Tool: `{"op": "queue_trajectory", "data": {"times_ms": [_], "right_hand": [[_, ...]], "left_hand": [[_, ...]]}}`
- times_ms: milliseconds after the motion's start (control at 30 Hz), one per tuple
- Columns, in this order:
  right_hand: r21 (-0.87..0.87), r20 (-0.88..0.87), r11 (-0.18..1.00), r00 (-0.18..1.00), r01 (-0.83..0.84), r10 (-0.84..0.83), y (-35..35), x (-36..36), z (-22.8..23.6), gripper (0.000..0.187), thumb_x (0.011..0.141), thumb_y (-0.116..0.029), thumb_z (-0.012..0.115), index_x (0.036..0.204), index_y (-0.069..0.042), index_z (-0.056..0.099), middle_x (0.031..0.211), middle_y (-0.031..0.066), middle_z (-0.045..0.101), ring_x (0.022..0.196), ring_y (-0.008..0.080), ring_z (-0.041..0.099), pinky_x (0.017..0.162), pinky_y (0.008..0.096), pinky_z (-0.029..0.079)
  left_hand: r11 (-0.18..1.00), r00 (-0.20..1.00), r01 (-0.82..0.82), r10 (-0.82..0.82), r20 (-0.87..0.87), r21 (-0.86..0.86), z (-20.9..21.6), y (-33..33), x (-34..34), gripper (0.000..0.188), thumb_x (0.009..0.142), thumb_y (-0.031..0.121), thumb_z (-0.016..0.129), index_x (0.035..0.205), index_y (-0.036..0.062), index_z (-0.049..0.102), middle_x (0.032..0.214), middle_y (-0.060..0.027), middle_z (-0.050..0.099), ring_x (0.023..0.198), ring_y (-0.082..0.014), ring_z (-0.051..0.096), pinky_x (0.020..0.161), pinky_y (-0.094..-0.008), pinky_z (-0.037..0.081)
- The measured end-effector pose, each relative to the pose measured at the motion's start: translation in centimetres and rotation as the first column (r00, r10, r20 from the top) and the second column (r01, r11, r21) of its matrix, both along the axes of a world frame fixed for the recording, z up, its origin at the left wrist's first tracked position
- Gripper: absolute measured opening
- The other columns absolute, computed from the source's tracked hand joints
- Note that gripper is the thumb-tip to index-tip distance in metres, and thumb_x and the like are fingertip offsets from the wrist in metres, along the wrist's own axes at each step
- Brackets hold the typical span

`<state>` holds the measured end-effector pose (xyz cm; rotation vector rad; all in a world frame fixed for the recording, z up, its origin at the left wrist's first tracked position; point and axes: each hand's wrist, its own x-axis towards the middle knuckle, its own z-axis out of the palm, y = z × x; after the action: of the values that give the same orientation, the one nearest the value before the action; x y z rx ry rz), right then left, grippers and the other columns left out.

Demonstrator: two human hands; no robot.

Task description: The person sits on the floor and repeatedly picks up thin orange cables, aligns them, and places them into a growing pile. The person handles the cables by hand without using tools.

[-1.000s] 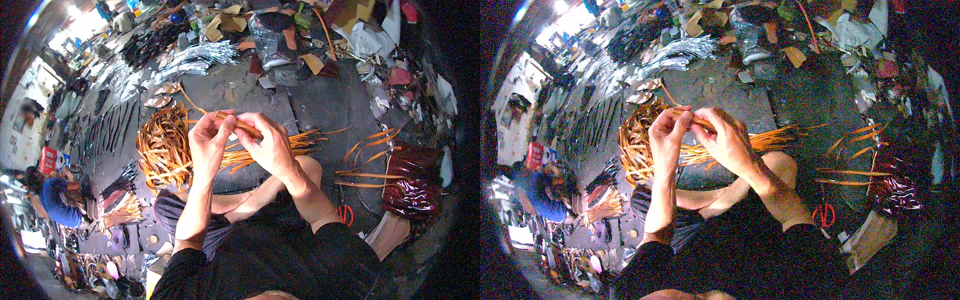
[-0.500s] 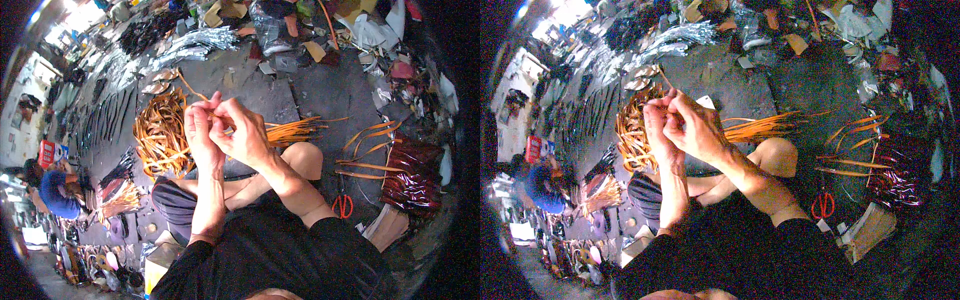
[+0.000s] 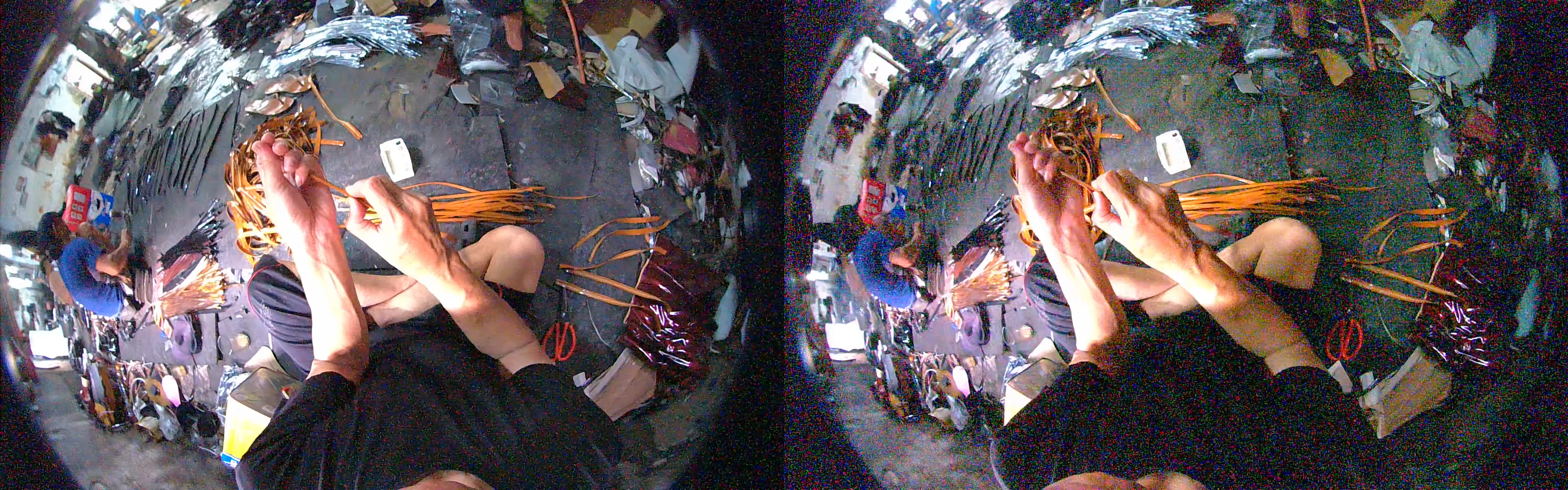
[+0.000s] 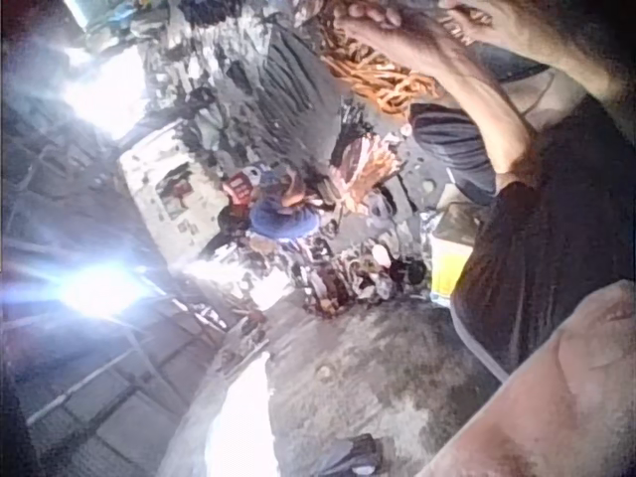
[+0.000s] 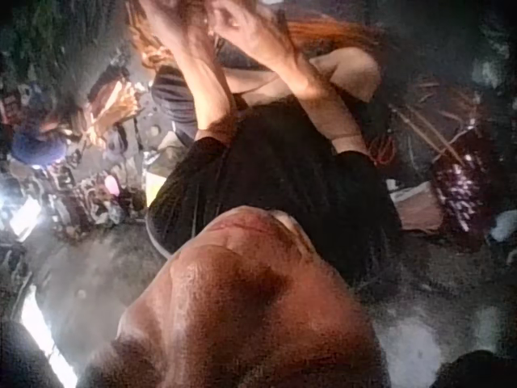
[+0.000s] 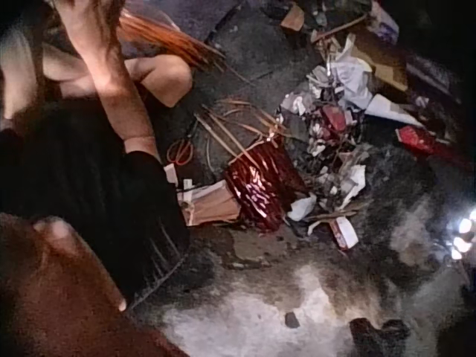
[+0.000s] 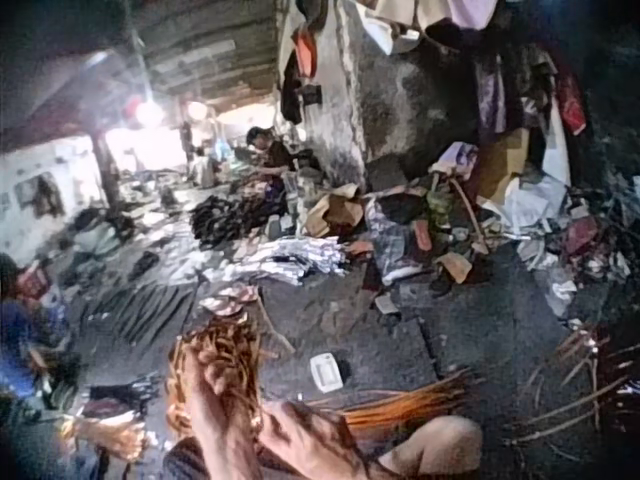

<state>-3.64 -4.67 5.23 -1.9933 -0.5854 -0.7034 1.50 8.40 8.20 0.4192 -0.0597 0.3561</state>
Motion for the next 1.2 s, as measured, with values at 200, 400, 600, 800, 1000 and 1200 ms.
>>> {"op": "queue_trajectory", "data": {"times_ms": [200,400,600,800,1000,1200], "right_hand": [[-0.007,0.027,1.000,1.000,0.001,-0.001,-0.4,-0.9,-1.1,0.023,0.077,0.001,0.069,0.096,-0.006,0.058,0.080,0.0089,0.062,0.067,0.0247,0.066,0.058,0.0352,0.054],[-0.021,0.009,0.999,1.000,-0.025,0.025,-1.8,-2.7,-2.6,0.024,0.077,0.000,0.070,0.096,-0.007,0.059,0.080,0.0080,0.064,0.065,0.0227,0.067,0.057,0.0334,0.053],[-0.021,-0.006,0.999,0.999,-0.036,0.036,-3.4,-4.2,-2.6,0.027,0.075,0.001,0.073,0.097,-0.008,0.060,0.081,0.0075,0.066,0.066,0.0215,0.068,0.058,0.0329,0.054],[-0.050,-0.052,0.997,0.997,-0.066,0.063,-4.8,-6.0,-3.4,0.029,0.074,0.003,0.074,0.097,-0.006,0.060,0.079,0.0085,0.066,0.065,0.0216,0.067,0.057,0.0317,0.054],[-0.072,-0.040,0.994,0.996,-0.078,0.075,-6.2,-7.0,-3.7,0.029,0.073,0.004,0.075,0.097,-0.005,0.061,0.079,0.0092,0.066,0.065,0.0224,0.067,0.057,0.0319,0.054],[-0.131,-0.101,0.986,0.991,-0.104,0.091,-7.6,-8.1,-3.9,0.029,0.074,0.002,0.076,0.098,-0.006,0.063,0.078,0.0086,0.066,0.065,0.0220,0.067,0.057,0.0321,0.054]], "left_hand": [[0.997,0.995,-0.049,0.053,0.082,-0.059,-1.7,4.6,2.4,0.024,0.100,0.026,0.056,0.105,0.0029,0.056,0.080,0.0016,0.053,0.055,-0.0038,0.038,0.047,-0.0175,0.034],[0.995,0.992,-0.021,0.033,0.124,-0.093,-2.2,10.0,3.6,0.022,0.097,0.024,0.058,0.102,0.0029,0.055,0.079,-0.0007,0.055,0.056,-0.0067,0.040,0.046,-0.0202,0.035],[0.982,0.997,0.011,0.005,0.083,-0.189,-2.5,13.4,3.1,0.019,0.099,0.021,0.056,0.099,0.0021,0.054,0.075,-0.0020,0.054,0.053,-0.0079,0.039,0.045,-0.0213,0.033],[0.965,0.990,0.091,-0.062,0.123,-0.245,-3.5,17.7,3.7,0.020,0.103,0.022,0.047,0.091,0.0059,0.047,0.067,0.0000,0.041,0.051,-0.0082,0.037,0.045,-0.0233,0.030],[0.949,0.997,0.072,-0.056,0.061,-0.306,-5.5,22.9,4.3,0.015,0.103,0.016,0.046,0.093,0.0044,0.048,0.066,-0.0005,0.041,0.048,-0.0083,0.037,0.045,-0.0236,0.031],[0.999,0.999,-0.042,0.042,0.001,0.015,-9.5,29.5,6.6,0.015,0.102,0.013,0.048,0.090,0.0040,0.048,0.065,-0.0006,0.042,0.046,-0.0080,0.036,0.043,-0.0230,0.030]]}}
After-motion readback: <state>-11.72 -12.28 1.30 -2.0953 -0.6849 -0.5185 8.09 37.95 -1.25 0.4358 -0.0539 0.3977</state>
